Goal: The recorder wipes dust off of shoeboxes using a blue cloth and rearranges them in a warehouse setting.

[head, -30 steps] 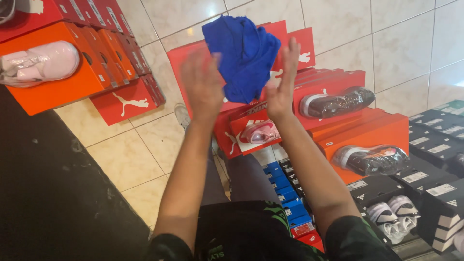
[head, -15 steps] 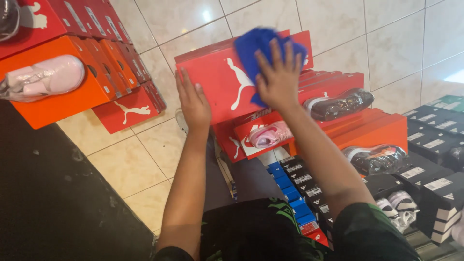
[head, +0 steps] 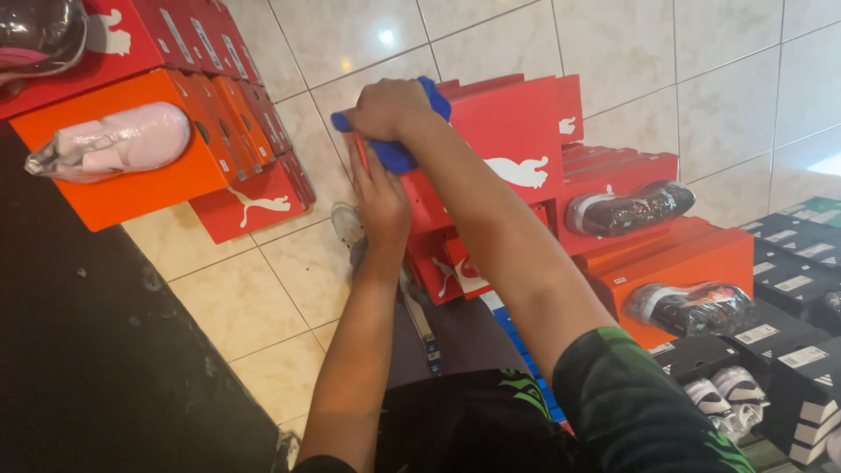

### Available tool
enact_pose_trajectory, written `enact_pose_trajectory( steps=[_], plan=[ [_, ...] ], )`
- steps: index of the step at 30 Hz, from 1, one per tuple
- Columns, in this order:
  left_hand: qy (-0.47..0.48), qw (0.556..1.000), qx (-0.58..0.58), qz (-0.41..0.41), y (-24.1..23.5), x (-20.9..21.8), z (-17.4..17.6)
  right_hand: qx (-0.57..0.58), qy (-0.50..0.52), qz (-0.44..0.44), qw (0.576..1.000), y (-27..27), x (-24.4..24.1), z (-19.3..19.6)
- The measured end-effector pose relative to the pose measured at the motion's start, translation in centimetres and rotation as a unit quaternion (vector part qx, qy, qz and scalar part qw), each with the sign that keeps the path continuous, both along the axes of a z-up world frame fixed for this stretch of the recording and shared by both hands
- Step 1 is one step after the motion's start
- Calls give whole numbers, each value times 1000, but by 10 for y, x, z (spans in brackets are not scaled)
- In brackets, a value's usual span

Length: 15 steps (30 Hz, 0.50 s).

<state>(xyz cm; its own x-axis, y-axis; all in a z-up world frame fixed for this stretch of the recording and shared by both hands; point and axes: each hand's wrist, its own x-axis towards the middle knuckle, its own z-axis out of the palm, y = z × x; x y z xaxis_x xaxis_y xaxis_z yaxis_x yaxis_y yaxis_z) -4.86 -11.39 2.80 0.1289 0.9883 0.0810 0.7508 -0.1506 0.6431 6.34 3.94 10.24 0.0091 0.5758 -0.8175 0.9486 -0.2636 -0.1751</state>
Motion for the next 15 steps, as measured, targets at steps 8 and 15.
enact_pose_trajectory(
  steps=[8, 15],
  plan=[
    [36, 999, 28, 11, -5, 1, -6, -18, -112, -90, 989, -40, 174, -6],
    [-17, 1000, -21, 8, -3, 0, -5, 299, 15, -360, 884, -99, 236, -71]
  ],
)
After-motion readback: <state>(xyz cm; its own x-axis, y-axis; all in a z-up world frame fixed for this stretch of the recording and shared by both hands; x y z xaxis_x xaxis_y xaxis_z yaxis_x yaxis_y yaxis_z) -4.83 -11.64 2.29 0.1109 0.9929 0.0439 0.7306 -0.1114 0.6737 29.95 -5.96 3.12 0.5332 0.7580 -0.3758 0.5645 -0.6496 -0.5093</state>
